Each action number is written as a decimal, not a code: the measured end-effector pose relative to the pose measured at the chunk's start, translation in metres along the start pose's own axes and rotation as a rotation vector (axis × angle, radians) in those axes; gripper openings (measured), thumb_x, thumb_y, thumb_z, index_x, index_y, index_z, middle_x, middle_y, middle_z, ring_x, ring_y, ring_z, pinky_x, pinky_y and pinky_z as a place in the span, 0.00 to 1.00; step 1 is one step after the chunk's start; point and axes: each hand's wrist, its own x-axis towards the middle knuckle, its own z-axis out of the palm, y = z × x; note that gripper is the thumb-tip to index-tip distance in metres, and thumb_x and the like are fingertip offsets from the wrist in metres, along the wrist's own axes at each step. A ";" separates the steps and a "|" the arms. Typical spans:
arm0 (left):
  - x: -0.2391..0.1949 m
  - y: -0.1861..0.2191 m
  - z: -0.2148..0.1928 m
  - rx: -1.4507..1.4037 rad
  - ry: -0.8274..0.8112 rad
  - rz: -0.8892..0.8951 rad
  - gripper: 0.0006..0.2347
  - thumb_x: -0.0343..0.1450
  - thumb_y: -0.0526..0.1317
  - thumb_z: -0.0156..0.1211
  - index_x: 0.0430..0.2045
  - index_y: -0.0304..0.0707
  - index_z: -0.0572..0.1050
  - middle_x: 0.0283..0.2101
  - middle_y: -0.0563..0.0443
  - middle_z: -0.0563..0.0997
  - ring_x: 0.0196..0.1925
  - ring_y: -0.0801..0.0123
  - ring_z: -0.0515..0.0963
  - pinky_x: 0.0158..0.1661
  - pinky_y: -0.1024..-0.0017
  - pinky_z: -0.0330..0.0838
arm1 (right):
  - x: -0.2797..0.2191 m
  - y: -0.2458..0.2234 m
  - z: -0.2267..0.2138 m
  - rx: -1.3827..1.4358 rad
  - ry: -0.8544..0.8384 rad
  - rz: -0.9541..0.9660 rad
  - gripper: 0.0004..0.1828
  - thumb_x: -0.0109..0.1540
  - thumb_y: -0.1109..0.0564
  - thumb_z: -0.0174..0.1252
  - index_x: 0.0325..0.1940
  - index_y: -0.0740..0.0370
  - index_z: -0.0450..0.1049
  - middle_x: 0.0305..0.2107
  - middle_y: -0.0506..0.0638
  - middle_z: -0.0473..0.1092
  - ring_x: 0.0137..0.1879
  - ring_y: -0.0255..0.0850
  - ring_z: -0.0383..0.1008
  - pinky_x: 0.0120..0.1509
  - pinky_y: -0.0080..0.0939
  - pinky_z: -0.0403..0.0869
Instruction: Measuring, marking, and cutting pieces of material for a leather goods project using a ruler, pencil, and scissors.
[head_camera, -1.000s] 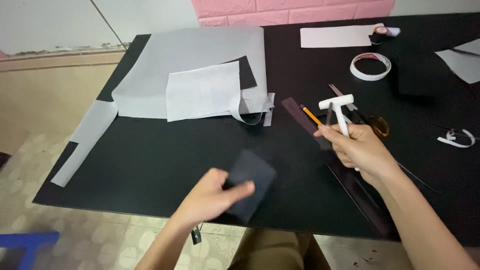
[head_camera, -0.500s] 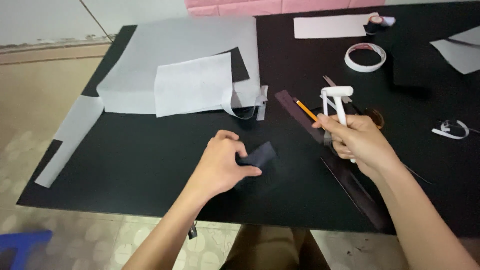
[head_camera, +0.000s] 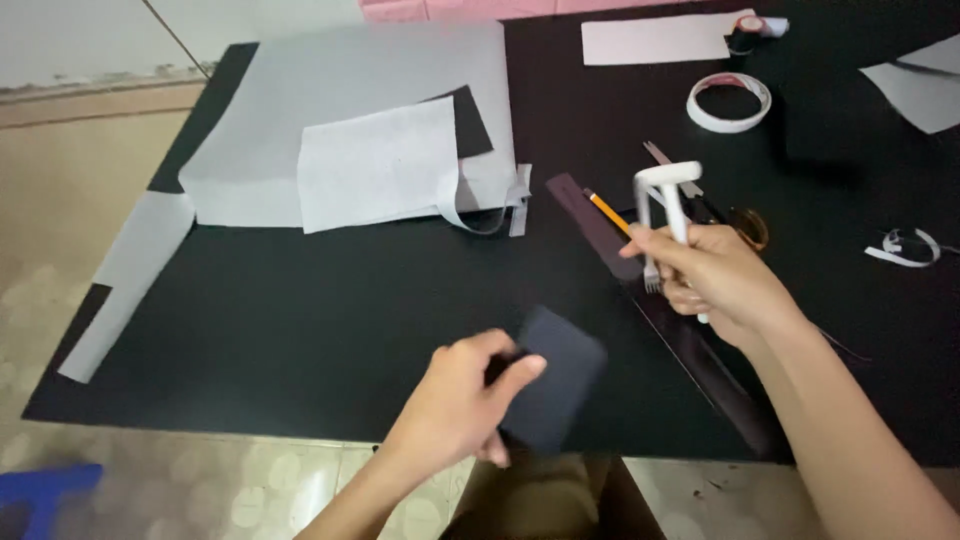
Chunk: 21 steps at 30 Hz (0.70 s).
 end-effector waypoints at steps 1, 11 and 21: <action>0.001 0.001 -0.002 -0.005 -0.005 -0.005 0.13 0.75 0.41 0.59 0.38 0.24 0.76 0.24 0.30 0.82 0.14 0.55 0.83 0.13 0.74 0.78 | 0.002 0.007 -0.004 -0.004 0.001 0.007 0.16 0.70 0.54 0.56 0.39 0.73 0.74 0.16 0.45 0.50 0.13 0.29 0.49 0.14 0.29 0.49; 0.058 0.016 -0.054 0.544 -0.166 0.508 0.10 0.66 0.45 0.70 0.19 0.40 0.82 0.15 0.46 0.82 0.16 0.58 0.81 0.21 0.74 0.70 | -0.018 -0.022 0.012 -0.150 -0.281 0.105 0.19 0.68 0.57 0.56 0.41 0.81 0.80 0.12 0.44 0.53 0.08 0.27 0.45 0.12 0.27 0.46; 0.104 -0.033 -0.033 0.618 0.064 0.801 0.13 0.66 0.55 0.68 0.19 0.51 0.81 0.38 0.62 0.84 0.42 0.69 0.81 0.40 0.65 0.72 | -0.002 -0.008 0.004 -0.257 -0.219 0.276 0.21 0.69 0.54 0.54 0.50 0.75 0.84 0.24 0.62 0.79 0.11 0.33 0.45 0.17 0.33 0.44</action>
